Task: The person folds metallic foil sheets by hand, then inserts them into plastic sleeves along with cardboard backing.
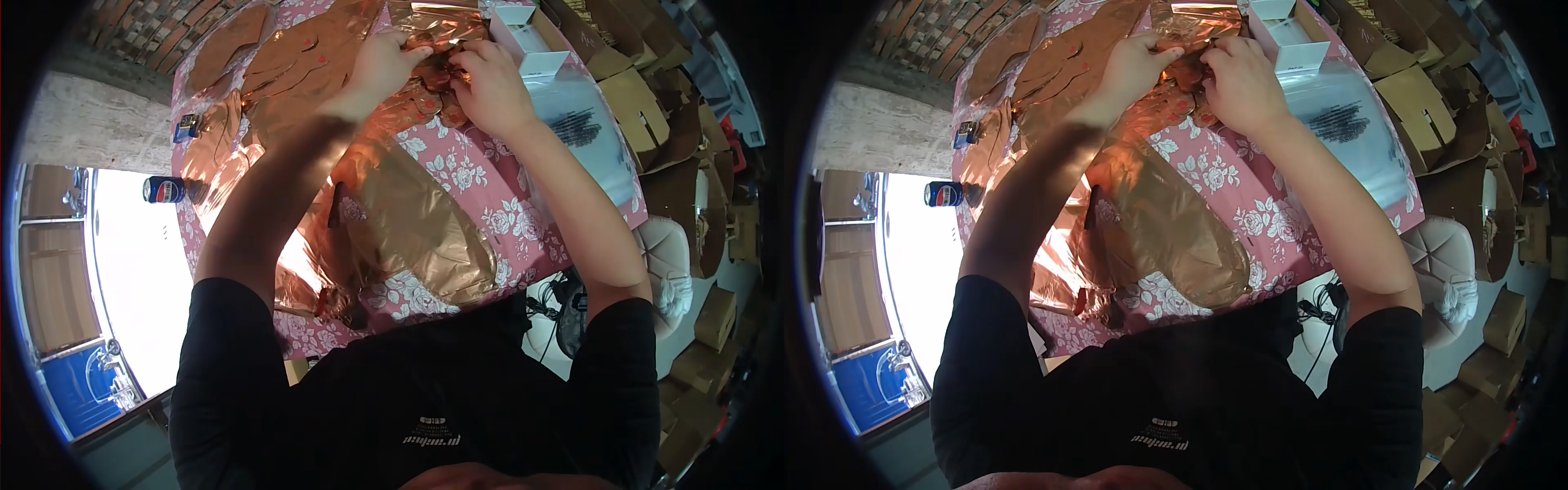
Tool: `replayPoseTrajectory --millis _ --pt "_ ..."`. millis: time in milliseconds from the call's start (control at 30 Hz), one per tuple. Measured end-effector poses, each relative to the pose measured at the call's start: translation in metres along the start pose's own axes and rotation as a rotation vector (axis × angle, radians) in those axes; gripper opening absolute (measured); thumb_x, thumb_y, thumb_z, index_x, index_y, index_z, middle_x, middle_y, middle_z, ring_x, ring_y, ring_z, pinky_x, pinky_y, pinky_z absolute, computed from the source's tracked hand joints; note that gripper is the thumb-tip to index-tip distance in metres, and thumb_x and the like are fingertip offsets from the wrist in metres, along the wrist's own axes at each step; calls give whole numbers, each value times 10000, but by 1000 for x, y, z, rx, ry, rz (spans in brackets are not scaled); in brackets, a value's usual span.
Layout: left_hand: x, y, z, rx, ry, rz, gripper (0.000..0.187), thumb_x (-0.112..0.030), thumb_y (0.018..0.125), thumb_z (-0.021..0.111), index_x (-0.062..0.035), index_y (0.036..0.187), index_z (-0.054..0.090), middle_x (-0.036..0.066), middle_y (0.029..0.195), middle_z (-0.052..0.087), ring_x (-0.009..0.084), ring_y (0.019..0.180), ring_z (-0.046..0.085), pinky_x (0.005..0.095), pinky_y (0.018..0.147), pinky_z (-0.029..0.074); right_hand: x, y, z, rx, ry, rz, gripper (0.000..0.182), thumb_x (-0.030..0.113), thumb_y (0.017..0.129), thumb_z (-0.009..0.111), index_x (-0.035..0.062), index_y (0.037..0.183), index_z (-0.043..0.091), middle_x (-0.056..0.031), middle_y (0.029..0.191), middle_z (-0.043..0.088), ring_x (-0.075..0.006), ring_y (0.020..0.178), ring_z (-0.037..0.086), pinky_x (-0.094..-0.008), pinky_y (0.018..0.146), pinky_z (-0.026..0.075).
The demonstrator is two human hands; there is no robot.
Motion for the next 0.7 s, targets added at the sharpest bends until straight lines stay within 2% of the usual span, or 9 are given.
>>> replayPoseTrajectory --millis 67,200,267,300,367,500,567,600,700 --pt "5 0 0 -8 -85 -132 392 -353 974 821 22 1078 777 182 849 745 250 782 728 408 734 548 -1 -2 3 12 -73 -1 366 69 862 759 55 1227 744 -157 1300 673 -385 1265 613 -480 1097 508" --pt "14 -4 3 62 75 -154 332 -295 964 815 14 1082 783 182 946 761 268 866 742 406 787 568 -2 0 7 73 -122 52 443 17 888 677 68 1324 741 -170 1323 666 -390 1268 613 -482 1118 500" --pt "2 -4 5 21 -118 155 232 -195 958 776 2 1081 785 187 1066 767 325 960 749 419 855 592 -7 0 13 137 -145 96 436 27 894 673 69 1323 743 -173 1315 666 -387 1257 615 -483 1111 503" --pt "6 -4 3 21 -117 154 232 -195 958 776 2 1081 785 187 1066 767 325 960 749 419 855 592 -12 -1 20 203 -169 139 430 36 900 669 70 1321 746 -176 1307 666 -385 1247 618 -485 1104 507" --pt "-3 -5 3 79 195 263 191 -131 952 736 3 1078 783 191 1149 759 358 1061 736 420 913 603 -16 -2 25 251 -188 168 417 39 905 664 72 1311 753 -170 1292 668 -381 1235 621 -486 1092 513" --pt "-15 -5 -9 68 286 155 169 -122 965 719 6 1047 793 192 1158 764 382 1065 735 441 920 599 -8 0 21 272 -246 160 343 58 915 680 60 1245 774 -149 1198 686 -373 1184 639 -488 1056 534" --pt "3 -3 -14 59 162 -91 276 -122 981 717 6 1224 746 194 1186 769 354 1026 751 422 884 601 1 5 12 160 -161 76 313 83 911 704 51 1213 777 -145 1177 697 -370 1176 647 -487 1052 537" --pt "4 -2 -12 58 163 -92 276 -122 981 717 6 1224 746 194 1186 769 354 1026 751 422 884 601 10 7 3 48 -74 -9 287 109 907 728 42 1182 780 -140 1157 709 -367 1168 656 -487 1047 540" --pt "13 7 -11 -62 -42 -49 481 -85 984 720 0 1443 606 188 1195 776 340 968 756 426 838 600 23 11 2 -8 52 -74 284 174 904 773 23 1144 776 -150 1115 731 -369 1158 673 -496 1021 548"
Point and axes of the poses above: each hand's wrist, its own y-axis towards the middle knuckle, its own z-axis out of the palm, x = y × z, the point moved 10 cm from there along y, towards the middle knuckle
